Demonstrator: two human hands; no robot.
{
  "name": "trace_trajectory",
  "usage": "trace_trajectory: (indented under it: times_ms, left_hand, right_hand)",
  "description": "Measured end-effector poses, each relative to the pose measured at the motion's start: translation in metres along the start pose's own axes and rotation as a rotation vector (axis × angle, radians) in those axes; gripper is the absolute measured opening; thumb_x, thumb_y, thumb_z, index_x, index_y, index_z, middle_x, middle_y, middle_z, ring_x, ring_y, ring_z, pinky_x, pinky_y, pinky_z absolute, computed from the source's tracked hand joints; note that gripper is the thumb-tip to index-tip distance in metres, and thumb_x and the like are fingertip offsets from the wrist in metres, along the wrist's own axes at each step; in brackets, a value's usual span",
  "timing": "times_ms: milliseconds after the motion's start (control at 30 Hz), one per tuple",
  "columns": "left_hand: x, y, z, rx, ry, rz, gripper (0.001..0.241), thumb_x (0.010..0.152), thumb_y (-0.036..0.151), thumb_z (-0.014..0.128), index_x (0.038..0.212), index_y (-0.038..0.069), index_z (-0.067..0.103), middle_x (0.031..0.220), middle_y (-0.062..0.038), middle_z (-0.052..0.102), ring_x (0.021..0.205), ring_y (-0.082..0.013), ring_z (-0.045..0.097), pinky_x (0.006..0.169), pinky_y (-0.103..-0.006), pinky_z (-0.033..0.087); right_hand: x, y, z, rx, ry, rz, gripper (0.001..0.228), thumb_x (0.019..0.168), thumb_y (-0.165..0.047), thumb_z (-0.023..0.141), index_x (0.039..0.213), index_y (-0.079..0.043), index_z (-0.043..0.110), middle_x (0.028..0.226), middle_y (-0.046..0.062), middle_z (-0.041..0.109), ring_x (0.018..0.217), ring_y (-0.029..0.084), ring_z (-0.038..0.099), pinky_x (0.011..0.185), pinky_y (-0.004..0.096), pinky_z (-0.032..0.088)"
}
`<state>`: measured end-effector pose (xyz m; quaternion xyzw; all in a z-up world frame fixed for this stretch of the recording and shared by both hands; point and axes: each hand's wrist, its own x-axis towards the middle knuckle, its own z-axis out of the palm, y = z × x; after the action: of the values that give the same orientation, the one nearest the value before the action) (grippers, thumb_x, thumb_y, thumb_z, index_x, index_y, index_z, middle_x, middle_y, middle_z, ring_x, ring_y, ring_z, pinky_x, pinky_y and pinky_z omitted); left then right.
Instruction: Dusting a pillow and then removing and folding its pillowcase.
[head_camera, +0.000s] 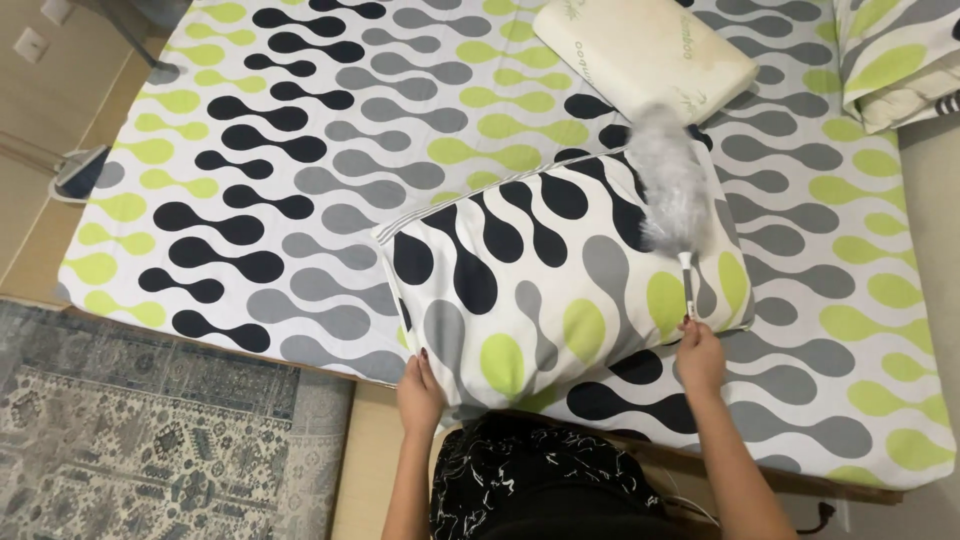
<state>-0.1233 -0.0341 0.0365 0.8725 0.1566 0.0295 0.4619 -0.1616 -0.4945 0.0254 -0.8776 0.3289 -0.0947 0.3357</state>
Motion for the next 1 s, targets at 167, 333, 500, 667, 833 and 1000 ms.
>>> trace_trajectory:
  times_ms: [167,333,500,667,833,1000]
  left_hand:
    - [0.0,-0.008,0.002,-0.042,-0.024,-0.027,0.041,0.107,0.033,0.044,0.094,-0.001,0.063,0.079,-0.027,0.067,0.071,-0.0442,0.065,0.066,-0.0483,0.051]
    - [0.012,-0.026,0.011,0.011,-0.056,-0.051,0.038,0.106,0.032,0.044,0.099,0.0,0.065,0.082,-0.027,0.067,0.075,-0.0456,0.064,0.068,-0.0497,0.05]
    - [0.018,-0.056,0.029,0.052,-0.049,-0.007,0.037,0.107,0.032,0.045,0.1,0.001,0.065,0.086,-0.028,0.068,0.08,-0.0482,0.065,0.068,-0.0517,0.05]
    - [0.013,-0.053,0.019,0.191,-0.08,-0.106,0.04,0.107,0.037,0.04,0.104,0.007,0.066,0.087,-0.026,0.07,0.079,-0.0485,0.066,0.068,-0.0552,0.051]
    - [0.01,-0.049,0.021,0.299,-0.066,-0.105,0.043,0.107,0.042,0.04,0.105,0.008,0.066,0.089,-0.027,0.071,0.082,-0.0516,0.065,0.069,-0.0587,0.049]
    - [0.01,-0.058,0.026,0.071,0.03,-0.053,0.045,0.109,0.04,0.043,0.105,0.001,0.065,0.091,-0.028,0.068,0.081,-0.0464,0.064,0.072,-0.0524,0.05]
  right_hand:
    - [-0.077,-0.054,0.03,-0.108,-0.231,0.007,0.033,0.108,-0.031,0.045,0.119,-0.009,0.067,0.066,0.018,0.069,0.053,0.032,0.066,0.051,0.046,0.05]
    - [-0.144,-0.09,0.048,-0.141,-0.344,-0.251,0.032,0.104,-0.034,0.051,0.118,-0.013,0.07,0.061,0.017,0.067,0.049,0.032,0.064,0.048,0.045,0.048]
    - [-0.133,-0.081,0.025,-0.232,-0.371,-0.43,0.029,0.099,-0.038,0.054,0.111,-0.02,0.072,0.068,0.014,0.071,0.055,0.033,0.067,0.053,0.047,0.052]
    - [-0.069,-0.02,-0.014,-0.233,-0.197,0.022,0.035,0.104,-0.041,0.046,0.114,-0.022,0.074,0.074,0.017,0.073,0.064,0.036,0.07,0.06,0.049,0.054]
    - [-0.038,0.059,-0.024,-0.178,0.174,0.077,0.036,0.107,-0.038,0.049,0.11,-0.015,0.077,0.088,0.023,0.073,0.081,0.044,0.067,0.07,0.051,0.052]
    - [-0.054,0.031,-0.008,0.016,0.225,0.124,0.029,0.108,-0.028,0.051,0.111,-0.008,0.073,0.088,0.024,0.072,0.078,0.041,0.07,0.073,0.05,0.053]
